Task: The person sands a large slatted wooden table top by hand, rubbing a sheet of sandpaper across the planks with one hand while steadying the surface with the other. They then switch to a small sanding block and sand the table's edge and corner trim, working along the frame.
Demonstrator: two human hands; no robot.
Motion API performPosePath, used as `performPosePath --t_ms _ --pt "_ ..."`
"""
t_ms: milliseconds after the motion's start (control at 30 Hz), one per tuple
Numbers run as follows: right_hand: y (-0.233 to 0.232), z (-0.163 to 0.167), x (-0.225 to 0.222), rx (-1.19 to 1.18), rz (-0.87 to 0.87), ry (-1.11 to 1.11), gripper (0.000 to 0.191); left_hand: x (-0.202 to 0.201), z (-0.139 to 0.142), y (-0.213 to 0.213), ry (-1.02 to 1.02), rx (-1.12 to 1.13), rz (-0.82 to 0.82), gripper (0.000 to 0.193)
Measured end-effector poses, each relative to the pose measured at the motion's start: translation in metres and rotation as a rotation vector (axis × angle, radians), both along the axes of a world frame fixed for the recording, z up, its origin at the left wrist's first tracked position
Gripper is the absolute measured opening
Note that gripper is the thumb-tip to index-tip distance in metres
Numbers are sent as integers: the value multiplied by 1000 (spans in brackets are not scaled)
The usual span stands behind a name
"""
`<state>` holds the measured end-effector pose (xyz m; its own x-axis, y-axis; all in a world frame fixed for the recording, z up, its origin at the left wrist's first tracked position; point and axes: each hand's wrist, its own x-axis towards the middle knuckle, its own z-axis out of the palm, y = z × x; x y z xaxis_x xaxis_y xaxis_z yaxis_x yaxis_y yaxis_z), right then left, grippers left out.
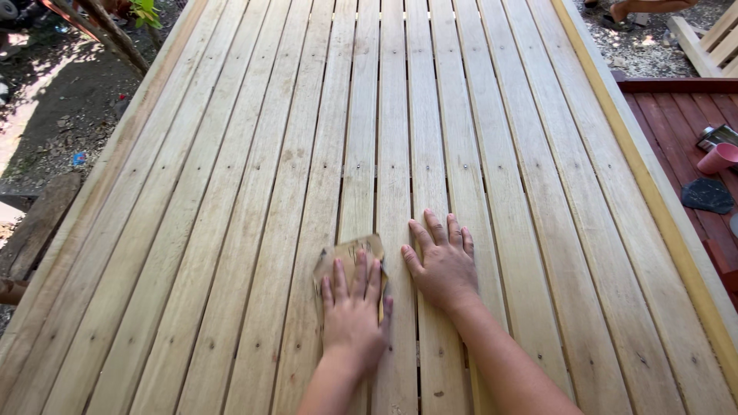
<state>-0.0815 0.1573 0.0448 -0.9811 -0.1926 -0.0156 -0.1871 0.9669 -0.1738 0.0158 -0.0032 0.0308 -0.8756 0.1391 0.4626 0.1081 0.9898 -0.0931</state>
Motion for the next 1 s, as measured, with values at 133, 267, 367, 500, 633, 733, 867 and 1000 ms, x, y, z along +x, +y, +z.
performPosePath --t_ms 133,267,367,500,633,733,867,1000 --pt "-2 -5 0 47 -9 -15 63 57 -8 -1 -85 -5 -4 63" --pt "-1 -5 3 49 7 8 64 18 -5 -3 -105 25 0 63" --pt "0 -3 7 30 8 11 63 -50 3 -5 -364 58 62 64" --pt "4 1 11 -15 23 30 62 -157 18 -10 -720 186 162 66" --pt "5 7 12 -37 14 37 64 -227 27 -5 -650 161 186 66" --pt "5 10 11 -45 18 34 63 -230 24 -4 -631 153 178 67" --pt "4 9 6 -62 0 -9 63 -178 11 -5 -635 177 157 67" --pt "3 0 1 -23 5 -2 63 -68 -5 -3 -508 217 76 68"
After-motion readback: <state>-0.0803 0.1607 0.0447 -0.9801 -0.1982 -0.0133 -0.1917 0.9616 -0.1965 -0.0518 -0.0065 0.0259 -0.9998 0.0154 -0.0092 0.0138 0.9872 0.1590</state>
